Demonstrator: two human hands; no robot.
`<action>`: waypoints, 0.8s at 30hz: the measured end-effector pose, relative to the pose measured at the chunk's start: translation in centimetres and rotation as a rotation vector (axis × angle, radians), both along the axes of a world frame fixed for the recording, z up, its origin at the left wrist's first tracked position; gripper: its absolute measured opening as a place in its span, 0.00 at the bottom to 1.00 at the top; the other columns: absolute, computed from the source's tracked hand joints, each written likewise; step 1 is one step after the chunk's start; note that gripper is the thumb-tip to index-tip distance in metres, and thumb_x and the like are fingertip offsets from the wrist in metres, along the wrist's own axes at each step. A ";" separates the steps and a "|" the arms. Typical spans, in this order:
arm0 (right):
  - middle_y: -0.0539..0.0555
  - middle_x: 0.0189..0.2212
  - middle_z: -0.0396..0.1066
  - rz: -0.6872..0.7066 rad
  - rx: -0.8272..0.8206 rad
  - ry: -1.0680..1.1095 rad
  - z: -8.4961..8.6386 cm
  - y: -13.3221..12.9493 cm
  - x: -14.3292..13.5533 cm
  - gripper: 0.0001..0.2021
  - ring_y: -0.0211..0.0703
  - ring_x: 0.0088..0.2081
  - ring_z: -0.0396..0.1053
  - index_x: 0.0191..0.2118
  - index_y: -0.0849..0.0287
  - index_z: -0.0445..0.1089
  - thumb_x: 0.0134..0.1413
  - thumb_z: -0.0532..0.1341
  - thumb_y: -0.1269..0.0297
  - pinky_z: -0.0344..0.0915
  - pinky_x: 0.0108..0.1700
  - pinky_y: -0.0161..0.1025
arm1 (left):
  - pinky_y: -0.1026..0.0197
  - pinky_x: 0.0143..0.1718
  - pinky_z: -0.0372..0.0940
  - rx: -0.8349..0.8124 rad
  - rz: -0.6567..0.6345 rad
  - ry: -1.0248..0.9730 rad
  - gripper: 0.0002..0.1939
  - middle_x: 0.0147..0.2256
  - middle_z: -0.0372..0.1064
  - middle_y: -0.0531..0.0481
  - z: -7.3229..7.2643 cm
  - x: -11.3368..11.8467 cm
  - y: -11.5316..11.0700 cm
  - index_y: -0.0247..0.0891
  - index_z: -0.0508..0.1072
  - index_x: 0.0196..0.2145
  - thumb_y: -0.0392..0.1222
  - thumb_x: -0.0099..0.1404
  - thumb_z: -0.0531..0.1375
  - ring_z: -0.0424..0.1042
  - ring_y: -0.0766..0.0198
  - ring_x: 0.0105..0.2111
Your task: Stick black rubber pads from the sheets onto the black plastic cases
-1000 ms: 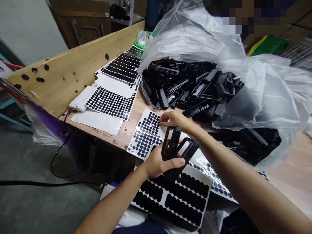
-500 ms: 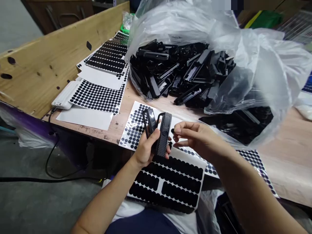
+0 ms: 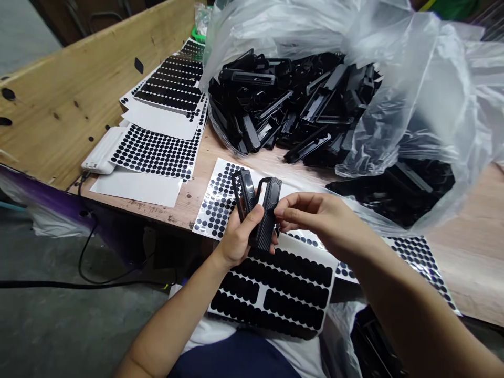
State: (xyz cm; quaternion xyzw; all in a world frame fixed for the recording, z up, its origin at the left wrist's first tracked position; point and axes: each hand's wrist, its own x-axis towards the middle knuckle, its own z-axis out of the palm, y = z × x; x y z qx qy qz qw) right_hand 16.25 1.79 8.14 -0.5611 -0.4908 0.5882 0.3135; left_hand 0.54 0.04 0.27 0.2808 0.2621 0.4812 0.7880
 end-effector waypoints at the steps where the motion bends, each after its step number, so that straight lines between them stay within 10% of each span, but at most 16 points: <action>1: 0.51 0.24 0.74 0.008 0.015 -0.018 0.0 0.0 0.0 0.23 0.39 0.27 0.71 0.25 0.58 0.77 0.33 0.79 0.43 0.71 0.32 0.38 | 0.64 0.18 0.68 -0.004 0.002 0.001 0.50 0.25 0.72 0.55 0.0 0.0 0.0 0.33 0.55 0.67 0.65 0.60 0.69 0.73 0.62 0.21; 17: 0.51 0.27 0.77 0.223 0.330 -0.602 2.8 -0.5 -0.6 0.08 0.43 0.28 0.73 0.30 0.54 0.71 0.55 0.64 0.57 0.64 0.30 0.38 | 0.63 0.18 0.71 0.002 0.027 0.070 0.47 0.30 0.73 0.54 0.3 -0.1 0.0 0.36 0.56 0.65 0.59 0.58 0.72 0.75 0.62 0.21; 24: 0.55 0.36 0.78 -0.126 0.458 -0.671 1.0 -0.1 4.0 0.09 0.46 0.32 0.76 0.38 0.55 0.71 0.57 0.64 0.56 0.67 0.33 0.40 | 0.64 0.20 0.73 0.009 0.001 0.136 0.41 0.31 0.78 0.49 0.6 -0.5 0.1 0.33 0.62 0.61 0.53 0.58 0.73 0.77 0.61 0.21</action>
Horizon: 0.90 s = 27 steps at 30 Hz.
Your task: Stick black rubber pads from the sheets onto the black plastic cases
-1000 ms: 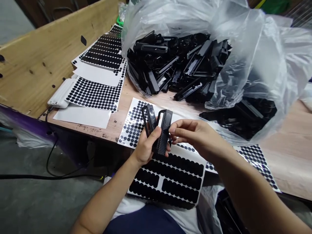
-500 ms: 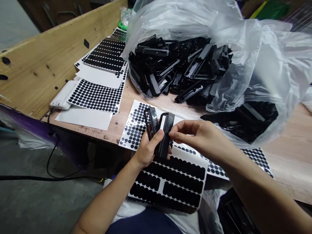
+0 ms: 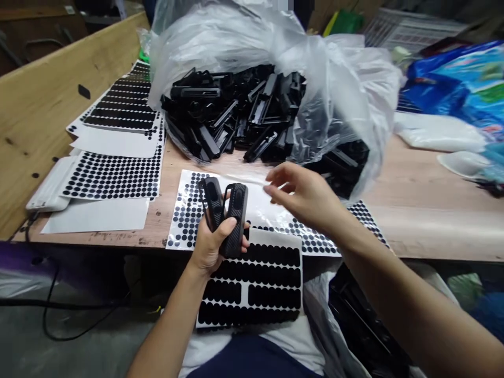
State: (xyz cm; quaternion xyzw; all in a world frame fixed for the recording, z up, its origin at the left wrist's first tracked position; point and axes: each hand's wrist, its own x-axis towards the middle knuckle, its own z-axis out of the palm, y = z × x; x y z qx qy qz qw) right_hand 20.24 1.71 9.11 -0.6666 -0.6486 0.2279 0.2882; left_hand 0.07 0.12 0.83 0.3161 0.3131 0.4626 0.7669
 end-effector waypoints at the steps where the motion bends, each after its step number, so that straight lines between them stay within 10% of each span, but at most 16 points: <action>1: 0.55 0.35 0.79 -0.068 0.016 -0.062 -0.5 -0.3 1.3 0.08 0.47 0.32 0.77 0.38 0.55 0.73 0.58 0.63 0.57 0.67 0.33 0.41 | 0.64 0.20 0.74 0.016 -0.011 0.001 0.39 0.31 0.78 0.48 0.0 0.0 0.1 0.33 0.63 0.59 0.52 0.58 0.73 0.77 0.61 0.21; 10: 0.55 0.31 0.82 -0.052 -0.112 -0.385 -5.9 -5.0 7.6 0.05 0.53 0.34 0.79 0.33 0.55 0.78 0.56 0.65 0.62 0.69 0.38 0.46 | 0.65 0.21 0.73 0.023 -0.021 -0.050 0.23 0.32 0.78 0.45 0.1 -0.1 0.5 0.30 0.74 0.38 0.56 0.61 0.70 0.76 0.65 0.22; 18: 0.56 0.36 0.81 0.181 0.132 -0.203 -5.2 -4.2 1.8 0.10 0.49 0.35 0.76 0.40 0.56 0.80 0.66 0.63 0.58 0.71 0.36 0.44 | 0.64 0.20 0.69 -0.016 0.034 -0.155 0.24 0.31 0.74 0.47 0.0 0.0 0.5 0.31 0.76 0.33 0.59 0.59 0.69 0.71 0.67 0.21; 23: 0.57 0.31 0.78 0.413 0.258 -0.285 -5.9 -3.6 -1.0 0.05 0.52 0.36 0.71 0.37 0.57 0.81 0.63 0.66 0.67 0.70 0.35 0.46 | 0.61 0.42 0.73 -0.033 0.066 -0.211 0.20 0.31 0.74 0.48 0.0 0.3 0.6 0.32 0.78 0.33 0.56 0.65 0.67 0.75 0.65 0.32; 27: 0.53 0.30 0.78 0.467 0.321 0.090 -4.0 -4.2 -0.8 0.03 0.46 0.34 0.73 0.36 0.54 0.79 0.61 0.68 0.68 0.71 0.37 0.43 | 0.59 0.46 0.72 -0.035 0.035 -0.223 0.23 0.32 0.75 0.47 -0.4 0.2 0.5 0.31 0.77 0.35 0.59 0.65 0.66 0.75 0.65 0.31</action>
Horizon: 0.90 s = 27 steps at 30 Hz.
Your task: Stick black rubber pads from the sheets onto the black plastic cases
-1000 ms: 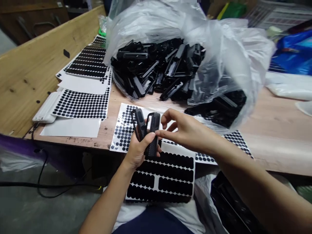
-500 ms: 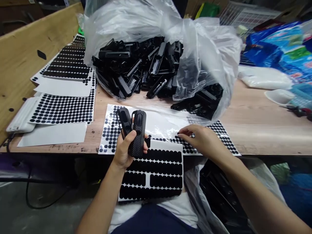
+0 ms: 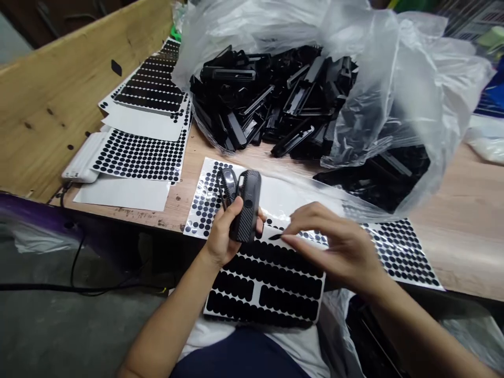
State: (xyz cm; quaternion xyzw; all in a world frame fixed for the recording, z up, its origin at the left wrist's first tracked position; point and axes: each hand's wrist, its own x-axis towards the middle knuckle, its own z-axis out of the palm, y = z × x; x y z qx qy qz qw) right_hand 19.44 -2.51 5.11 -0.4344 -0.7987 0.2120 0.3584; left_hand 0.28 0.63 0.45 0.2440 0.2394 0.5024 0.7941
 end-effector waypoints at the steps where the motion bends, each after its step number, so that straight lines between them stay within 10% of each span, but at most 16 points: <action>1: 0.52 0.30 0.78 -0.035 -0.058 0.132 0.7 0.0 0.1 0.02 0.44 0.34 0.74 0.36 0.52 0.79 0.60 0.69 0.66 0.72 0.37 0.42 | 0.59 0.44 0.73 0.005 -0.026 0.001 0.24 0.31 0.75 0.47 -0.1 -0.1 -0.1 0.31 0.77 0.36 0.59 0.65 0.67 0.75 0.66 0.28; 9: 0.53 0.42 0.81 -0.304 -0.662 0.629 3.3 3.2 -1.1 0.15 0.49 0.43 0.78 0.29 0.52 0.81 0.42 0.78 0.49 0.76 0.50 0.50 | 0.62 0.22 0.71 0.070 -0.190 0.061 0.39 0.29 0.77 0.48 -0.4 -0.7 -0.6 0.33 0.63 0.64 0.57 0.64 0.68 0.76 0.61 0.19; 27: 0.53 0.38 0.78 -0.256 -0.553 0.428 2.9 3.5 -1.1 0.15 0.48 0.41 0.75 0.30 0.54 0.78 0.50 0.75 0.48 0.74 0.49 0.47 | 0.63 0.20 0.71 0.046 -0.211 0.048 0.39 0.29 0.78 0.47 -0.2 -0.6 -0.4 0.33 0.63 0.63 0.58 0.64 0.68 0.76 0.61 0.19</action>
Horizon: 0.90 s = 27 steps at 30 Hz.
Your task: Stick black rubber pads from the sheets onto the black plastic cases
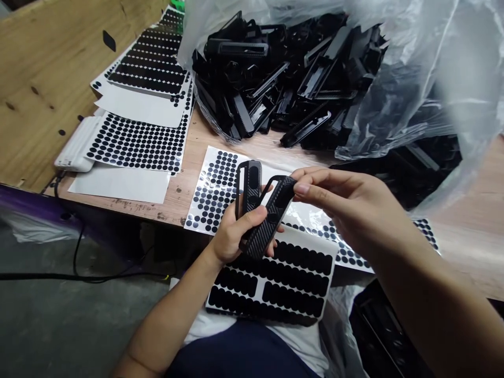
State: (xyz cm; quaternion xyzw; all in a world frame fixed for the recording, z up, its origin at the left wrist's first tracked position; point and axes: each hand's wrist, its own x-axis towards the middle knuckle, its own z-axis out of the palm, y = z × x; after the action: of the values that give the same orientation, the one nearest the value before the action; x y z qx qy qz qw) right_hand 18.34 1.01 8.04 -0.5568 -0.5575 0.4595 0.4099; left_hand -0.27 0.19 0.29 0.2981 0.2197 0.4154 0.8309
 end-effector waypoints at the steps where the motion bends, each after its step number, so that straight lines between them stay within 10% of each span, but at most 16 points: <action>1: 0.53 0.38 0.78 0.007 0.001 -0.008 0.0 0.0 0.1 0.14 0.48 0.41 0.75 0.31 0.54 0.79 0.51 0.74 0.49 0.73 0.50 0.47 | 0.63 0.20 0.71 0.001 -0.001 -0.004 0.39 0.29 0.78 0.47 0.0 0.0 0.0 0.33 0.63 0.63 0.58 0.64 0.68 0.76 0.61 0.19; 27: 0.54 0.36 0.79 -0.001 0.073 -0.202 1.7 0.0 -0.5 0.18 0.50 0.40 0.76 0.29 0.53 0.78 0.48 0.73 0.42 0.76 0.42 0.45 | 0.63 0.20 0.71 -0.003 -0.009 0.010 0.38 0.29 0.78 0.48 0.0 -0.1 0.0 0.34 0.63 0.62 0.58 0.63 0.69 0.76 0.61 0.19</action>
State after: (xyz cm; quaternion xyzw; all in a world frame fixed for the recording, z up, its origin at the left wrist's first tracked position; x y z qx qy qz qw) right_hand 17.85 1.04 9.72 -0.5854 -0.6118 0.3803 0.3720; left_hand -0.38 0.16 0.34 0.2999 0.2230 0.4097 0.8322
